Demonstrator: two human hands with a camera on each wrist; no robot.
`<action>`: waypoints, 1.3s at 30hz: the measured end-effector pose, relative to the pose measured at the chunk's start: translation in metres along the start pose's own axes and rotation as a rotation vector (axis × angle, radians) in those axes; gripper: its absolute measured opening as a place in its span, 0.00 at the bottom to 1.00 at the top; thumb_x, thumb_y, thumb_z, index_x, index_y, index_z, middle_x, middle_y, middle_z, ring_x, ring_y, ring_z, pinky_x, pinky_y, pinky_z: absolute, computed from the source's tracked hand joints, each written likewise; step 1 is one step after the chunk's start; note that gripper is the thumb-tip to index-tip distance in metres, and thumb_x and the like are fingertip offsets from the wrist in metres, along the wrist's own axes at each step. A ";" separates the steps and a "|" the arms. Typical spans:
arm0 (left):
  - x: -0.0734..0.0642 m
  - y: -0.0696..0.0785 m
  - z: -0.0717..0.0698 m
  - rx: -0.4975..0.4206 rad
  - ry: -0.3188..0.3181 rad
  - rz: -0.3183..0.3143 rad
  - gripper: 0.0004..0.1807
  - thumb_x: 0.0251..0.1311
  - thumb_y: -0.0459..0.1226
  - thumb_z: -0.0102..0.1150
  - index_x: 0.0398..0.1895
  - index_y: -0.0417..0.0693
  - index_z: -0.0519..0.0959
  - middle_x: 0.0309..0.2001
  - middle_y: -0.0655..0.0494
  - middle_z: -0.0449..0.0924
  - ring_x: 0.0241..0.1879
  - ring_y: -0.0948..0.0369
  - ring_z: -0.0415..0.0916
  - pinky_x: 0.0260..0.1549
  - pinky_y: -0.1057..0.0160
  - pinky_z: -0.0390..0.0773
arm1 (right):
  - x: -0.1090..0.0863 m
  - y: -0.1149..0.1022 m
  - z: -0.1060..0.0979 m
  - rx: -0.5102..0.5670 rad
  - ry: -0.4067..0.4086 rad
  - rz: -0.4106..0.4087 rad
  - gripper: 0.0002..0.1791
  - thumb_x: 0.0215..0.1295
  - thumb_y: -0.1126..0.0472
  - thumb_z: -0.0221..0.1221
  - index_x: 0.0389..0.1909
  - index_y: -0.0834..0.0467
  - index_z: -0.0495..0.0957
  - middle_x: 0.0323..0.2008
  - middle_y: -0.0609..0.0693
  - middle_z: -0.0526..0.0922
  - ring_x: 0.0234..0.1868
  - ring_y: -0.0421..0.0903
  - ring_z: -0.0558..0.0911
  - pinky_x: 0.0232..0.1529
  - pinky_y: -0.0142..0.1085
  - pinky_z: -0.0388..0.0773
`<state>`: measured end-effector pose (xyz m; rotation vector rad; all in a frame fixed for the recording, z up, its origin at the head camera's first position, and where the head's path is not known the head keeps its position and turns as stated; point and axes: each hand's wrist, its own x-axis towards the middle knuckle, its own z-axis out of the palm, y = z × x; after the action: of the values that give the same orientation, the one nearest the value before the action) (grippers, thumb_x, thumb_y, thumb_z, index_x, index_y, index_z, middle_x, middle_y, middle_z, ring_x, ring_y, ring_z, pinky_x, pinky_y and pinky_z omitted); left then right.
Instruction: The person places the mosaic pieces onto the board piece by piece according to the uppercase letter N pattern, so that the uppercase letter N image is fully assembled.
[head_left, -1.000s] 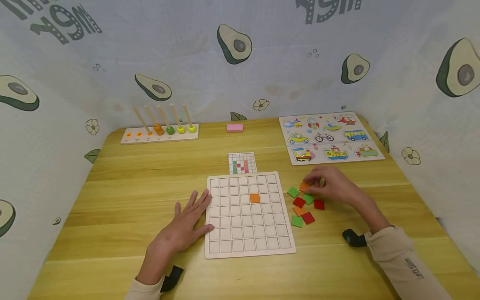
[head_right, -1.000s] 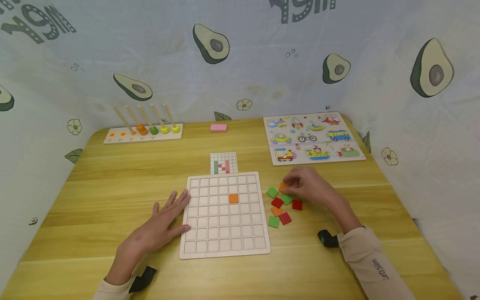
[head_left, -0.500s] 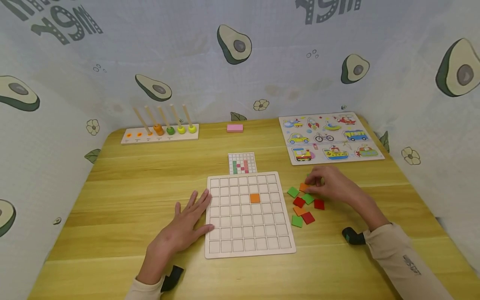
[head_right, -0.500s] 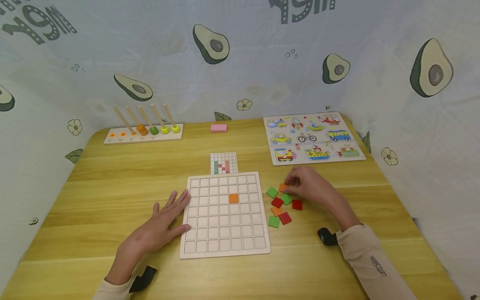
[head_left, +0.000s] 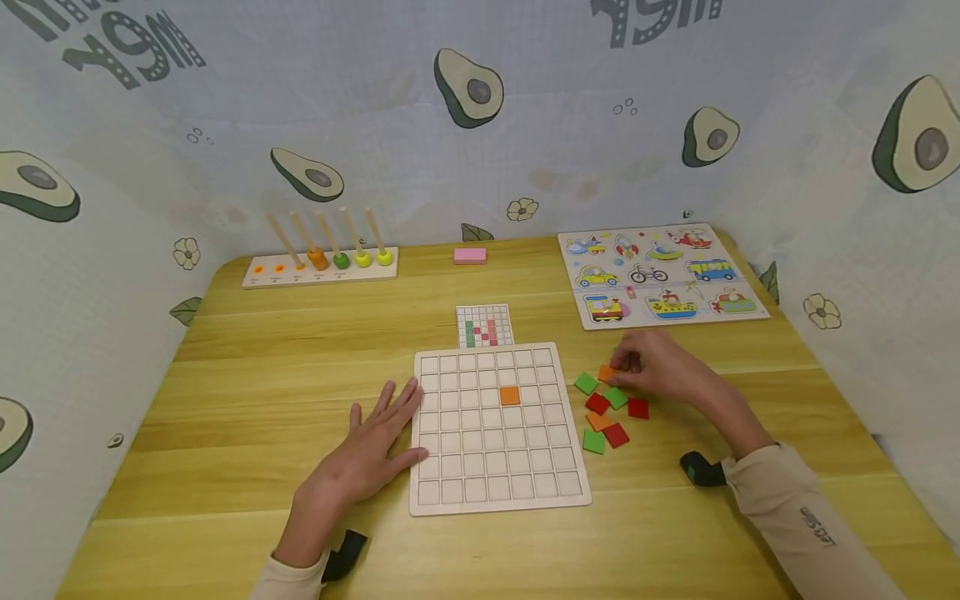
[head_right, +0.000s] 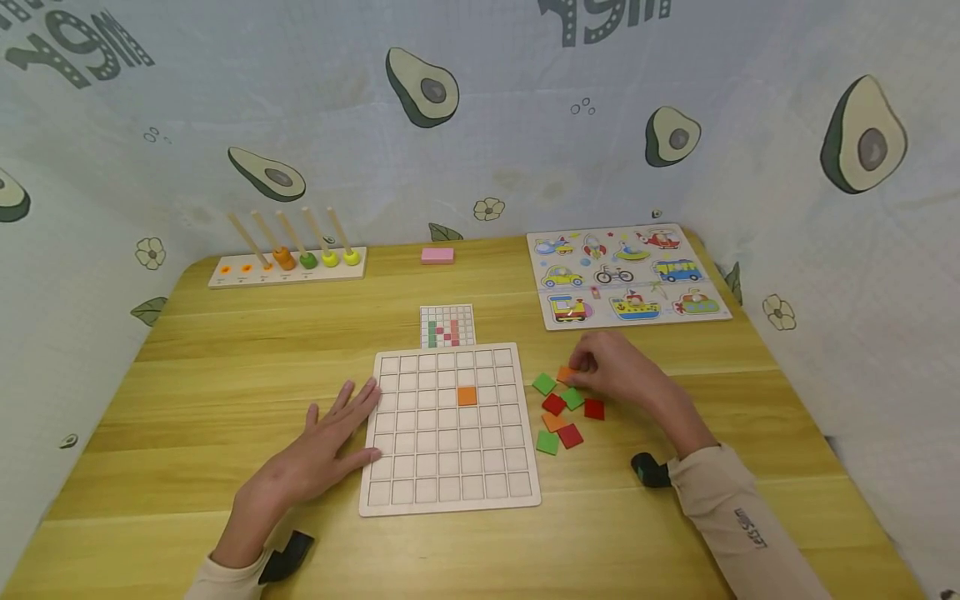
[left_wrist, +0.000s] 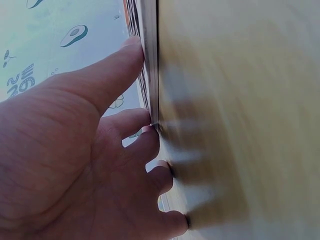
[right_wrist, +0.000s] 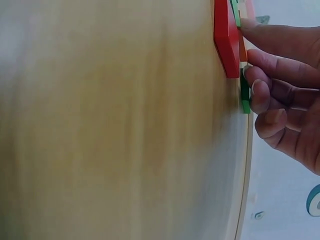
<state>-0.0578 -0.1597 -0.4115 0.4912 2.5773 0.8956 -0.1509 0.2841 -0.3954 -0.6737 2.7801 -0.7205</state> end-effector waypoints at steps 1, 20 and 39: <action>0.000 0.000 0.000 -0.001 0.001 -0.001 0.45 0.77 0.44 0.64 0.88 0.43 0.53 0.89 0.50 0.44 0.87 0.42 0.32 0.75 0.23 0.26 | 0.000 0.000 0.000 -0.003 -0.001 -0.001 0.06 0.63 0.64 0.77 0.33 0.59 0.88 0.30 0.44 0.81 0.29 0.41 0.74 0.30 0.31 0.74; -0.001 -0.002 0.000 -0.009 0.005 -0.001 0.46 0.76 0.46 0.64 0.88 0.43 0.53 0.88 0.50 0.45 0.87 0.42 0.32 0.75 0.23 0.26 | 0.002 -0.004 0.001 0.034 -0.012 0.034 0.11 0.62 0.63 0.78 0.31 0.60 0.84 0.27 0.44 0.81 0.29 0.42 0.75 0.31 0.32 0.75; 0.000 -0.003 0.001 -0.010 0.005 0.009 0.45 0.77 0.44 0.64 0.88 0.43 0.53 0.89 0.51 0.44 0.87 0.43 0.31 0.75 0.23 0.26 | 0.005 -0.004 -0.009 0.055 0.030 0.007 0.02 0.70 0.68 0.71 0.35 0.61 0.91 0.31 0.44 0.89 0.32 0.41 0.80 0.34 0.31 0.79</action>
<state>-0.0579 -0.1610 -0.4142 0.4986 2.5760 0.9142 -0.1562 0.2828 -0.3859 -0.6474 2.7773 -0.8085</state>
